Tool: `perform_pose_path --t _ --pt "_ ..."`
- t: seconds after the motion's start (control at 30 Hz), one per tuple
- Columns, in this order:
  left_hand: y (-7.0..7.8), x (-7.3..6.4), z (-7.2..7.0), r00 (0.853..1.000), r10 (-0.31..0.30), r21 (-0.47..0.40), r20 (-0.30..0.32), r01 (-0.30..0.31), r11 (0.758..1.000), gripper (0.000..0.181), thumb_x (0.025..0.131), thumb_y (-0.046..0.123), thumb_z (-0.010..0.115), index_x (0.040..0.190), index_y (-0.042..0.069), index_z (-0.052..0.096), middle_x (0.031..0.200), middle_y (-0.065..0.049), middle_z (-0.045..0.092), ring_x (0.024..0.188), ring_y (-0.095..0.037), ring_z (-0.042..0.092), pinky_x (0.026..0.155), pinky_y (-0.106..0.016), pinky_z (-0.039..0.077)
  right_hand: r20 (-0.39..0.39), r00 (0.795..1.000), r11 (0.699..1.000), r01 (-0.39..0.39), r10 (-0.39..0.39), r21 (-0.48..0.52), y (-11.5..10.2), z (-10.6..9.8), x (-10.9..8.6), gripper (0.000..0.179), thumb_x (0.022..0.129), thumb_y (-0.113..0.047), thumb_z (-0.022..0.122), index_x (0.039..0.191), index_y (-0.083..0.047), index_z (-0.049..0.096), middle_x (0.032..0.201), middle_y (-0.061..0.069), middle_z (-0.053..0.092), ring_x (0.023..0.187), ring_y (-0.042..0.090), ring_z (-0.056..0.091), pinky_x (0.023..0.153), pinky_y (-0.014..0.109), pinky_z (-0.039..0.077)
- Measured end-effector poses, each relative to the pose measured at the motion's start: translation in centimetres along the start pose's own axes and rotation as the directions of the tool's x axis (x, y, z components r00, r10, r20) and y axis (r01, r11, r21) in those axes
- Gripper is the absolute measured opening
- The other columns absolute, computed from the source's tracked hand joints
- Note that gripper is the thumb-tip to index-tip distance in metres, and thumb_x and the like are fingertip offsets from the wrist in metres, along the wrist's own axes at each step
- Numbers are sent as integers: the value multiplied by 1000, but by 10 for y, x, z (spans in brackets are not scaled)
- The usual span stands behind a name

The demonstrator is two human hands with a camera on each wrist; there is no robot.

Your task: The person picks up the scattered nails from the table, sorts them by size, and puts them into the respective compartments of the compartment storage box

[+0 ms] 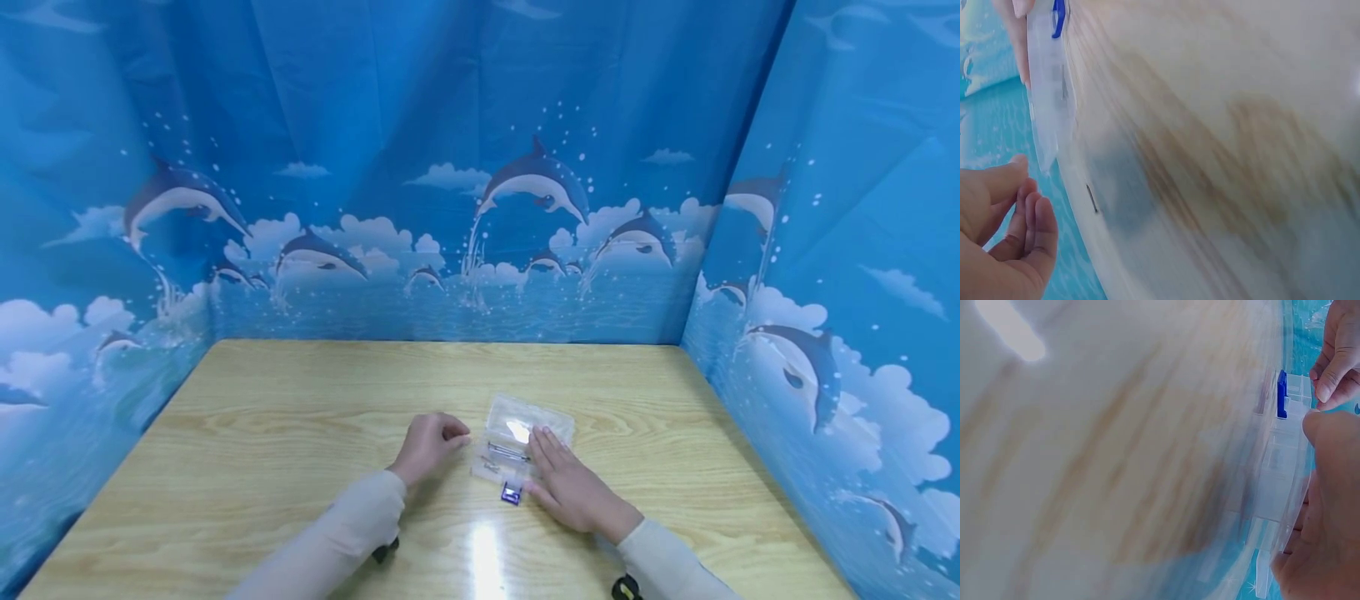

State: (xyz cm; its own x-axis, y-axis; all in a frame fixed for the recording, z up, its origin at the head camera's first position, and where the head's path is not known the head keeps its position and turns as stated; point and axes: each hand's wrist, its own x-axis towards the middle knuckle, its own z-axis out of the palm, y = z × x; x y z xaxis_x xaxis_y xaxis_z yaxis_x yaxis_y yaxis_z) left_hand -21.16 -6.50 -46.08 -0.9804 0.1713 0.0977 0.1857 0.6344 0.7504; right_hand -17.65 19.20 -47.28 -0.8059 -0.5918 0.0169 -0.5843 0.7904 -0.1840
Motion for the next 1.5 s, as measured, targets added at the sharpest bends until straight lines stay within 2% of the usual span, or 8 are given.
perform_pose_path --t 0.23,0.43,0.6,1.2,1.3,1.5 --pt "-17 3 -6 998 -35 35 -45 37 999 11 81 7 75 91 4 72 82 -3 69 73 -12 61 68 -28 53 14 1000 1000 -2 2 4 0 -1 0 67 103 -39 37 148 5 17 156 22 14 145 36 13 116 47 19" --pt "-23 4 -7 997 -50 64 -62 54 996 15 76 4 78 89 2 72 81 -5 70 73 -14 63 68 -30 54 16 1000 1000 0 0 6 1 -1 0 67 103 -40 36 148 6 17 157 22 14 145 36 13 116 48 19" --pt "-27 6 -6 996 -65 70 -63 70 995 14 76 4 78 89 2 73 81 -5 70 74 -15 63 70 -31 55 6 1000 1000 5 -5 8 1 -1 0 67 103 -39 38 148 6 18 156 22 15 145 36 13 115 48 20" --pt "-32 12 0 988 -120 70 -97 127 989 5 77 6 77 79 7 73 74 -1 69 69 -12 61 68 -29 53 -4 1000 1000 4 -4 20 0 0 0 68 102 -40 38 148 6 17 156 22 15 145 36 13 115 49 20" --pt "-31 13 0 985 -143 71 -96 150 986 4 77 6 77 79 8 73 75 -1 69 70 -12 62 70 -30 54 7 1000 1000 -3 3 15 0 0 0 68 102 -41 37 148 5 16 157 21 14 145 35 12 116 47 19" --pt "-31 15 1 986 -143 74 -86 150 986 4 78 6 76 80 6 73 75 -1 69 69 -12 61 69 -30 54 6 1000 1000 -1 0 19 0 0 0 68 102 -40 37 148 5 16 157 21 14 145 35 12 116 48 18"
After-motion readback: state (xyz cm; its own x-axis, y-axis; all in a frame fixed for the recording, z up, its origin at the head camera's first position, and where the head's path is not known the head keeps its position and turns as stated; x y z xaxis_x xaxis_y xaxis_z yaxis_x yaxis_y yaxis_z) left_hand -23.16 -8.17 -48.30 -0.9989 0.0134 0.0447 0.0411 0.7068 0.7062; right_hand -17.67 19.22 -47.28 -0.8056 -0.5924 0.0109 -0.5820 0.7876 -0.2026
